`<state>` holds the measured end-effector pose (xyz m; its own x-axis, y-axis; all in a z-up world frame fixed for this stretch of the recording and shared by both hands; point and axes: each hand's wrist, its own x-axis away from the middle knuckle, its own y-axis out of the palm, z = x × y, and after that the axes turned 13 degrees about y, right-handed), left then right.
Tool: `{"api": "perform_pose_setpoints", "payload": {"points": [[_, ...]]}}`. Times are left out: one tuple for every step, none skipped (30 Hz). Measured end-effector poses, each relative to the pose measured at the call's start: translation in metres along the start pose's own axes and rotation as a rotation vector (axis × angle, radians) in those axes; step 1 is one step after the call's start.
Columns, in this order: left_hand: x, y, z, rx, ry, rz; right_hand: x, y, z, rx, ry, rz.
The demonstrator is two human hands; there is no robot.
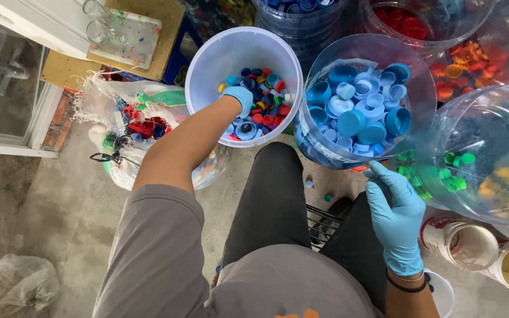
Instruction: The person sorts a mixed pile of colorful plastic bottle caps from a white bucket into larger clear containers based on color. They pick up caps by hand and place them into containers holding blue, red, green, and other colored caps.
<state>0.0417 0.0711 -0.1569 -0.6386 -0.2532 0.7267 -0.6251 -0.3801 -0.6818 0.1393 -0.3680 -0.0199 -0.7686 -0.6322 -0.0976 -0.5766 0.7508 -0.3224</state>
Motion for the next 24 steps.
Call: {"api": "perform_pose_setpoints", "payload": {"points": [[-0.012,0.007,-0.006,-0.002,0.000,0.005,0.000,0.001,-0.001,0.000,-0.004,0.002],[-0.024,0.013,-0.011,-0.026,0.034,0.050,0.000,0.003,-0.001,-0.002,0.002,0.003],[-0.036,0.021,-0.016,-0.051,0.070,0.092,0.001,0.003,-0.002,-0.004,0.012,0.003],[-0.036,0.023,-0.015,-0.053,0.071,0.094,0.001,0.003,-0.002,-0.003,0.010,0.006],[-0.036,0.024,-0.016,-0.037,0.079,0.093,0.001,0.003,-0.002,-0.005,0.018,0.009],[-0.035,0.025,-0.016,-0.020,0.086,0.092,0.001,0.003,-0.002,-0.006,0.026,0.012],[-0.033,0.024,-0.016,-0.022,0.086,0.094,0.001,0.003,-0.003,-0.008,0.023,0.014],[-0.030,0.024,-0.015,-0.035,0.091,0.106,0.002,0.003,-0.004,-0.018,0.034,0.012],[-0.027,0.022,-0.015,-0.048,0.095,0.118,0.002,0.004,-0.005,-0.030,0.043,0.011],[-0.025,0.019,-0.015,-0.051,0.094,0.122,0.002,0.004,-0.004,-0.032,0.039,0.013],[-0.025,0.017,-0.013,-0.045,0.083,0.114,0.002,0.003,-0.003,-0.009,0.037,0.010],[-0.024,0.014,-0.012,-0.039,0.072,0.106,0.002,0.002,-0.002,0.013,0.035,0.006],[0.002,-0.004,-0.006,-0.042,0.074,0.107,0.001,0.002,-0.001,0.013,0.034,0.010],[0.027,-0.022,0.001,-0.016,0.094,0.164,0.000,0.002,0.000,0.026,0.020,0.005],[0.053,-0.038,0.008,0.012,0.115,0.217,0.001,0.001,0.002,0.041,0.010,-0.001],[0.069,-0.043,0.011,0.012,0.117,0.216,0.000,0.004,-0.002,0.041,0.012,0.000],[0.085,-0.052,0.014,0.136,0.108,0.274,-0.002,0.007,-0.006,0.065,-0.010,-0.006],[0.101,-0.060,0.016,0.262,0.100,0.332,-0.004,0.010,-0.010,0.088,-0.033,-0.013],[0.090,-0.054,0.003,0.261,0.101,0.331,-0.007,0.014,-0.017,0.088,-0.031,-0.012],[0.079,-0.047,-0.010,0.320,0.109,0.420,-0.011,0.018,-0.024,0.075,-0.030,-0.022],[0.069,-0.043,-0.024,0.377,0.116,0.513,-0.016,0.024,-0.031,0.059,-0.032,-0.032],[0.067,-0.037,-0.029,0.374,0.115,0.515,-0.022,0.031,-0.038,0.057,-0.034,-0.030],[0.066,-0.030,-0.035,0.407,0.076,0.566,-0.027,0.040,-0.045,0.065,-0.051,-0.076],[0.066,-0.023,-0.041,0.440,0.037,0.617,-0.032,0.048,-0.052,0.073,-0.068,-0.121]]}}
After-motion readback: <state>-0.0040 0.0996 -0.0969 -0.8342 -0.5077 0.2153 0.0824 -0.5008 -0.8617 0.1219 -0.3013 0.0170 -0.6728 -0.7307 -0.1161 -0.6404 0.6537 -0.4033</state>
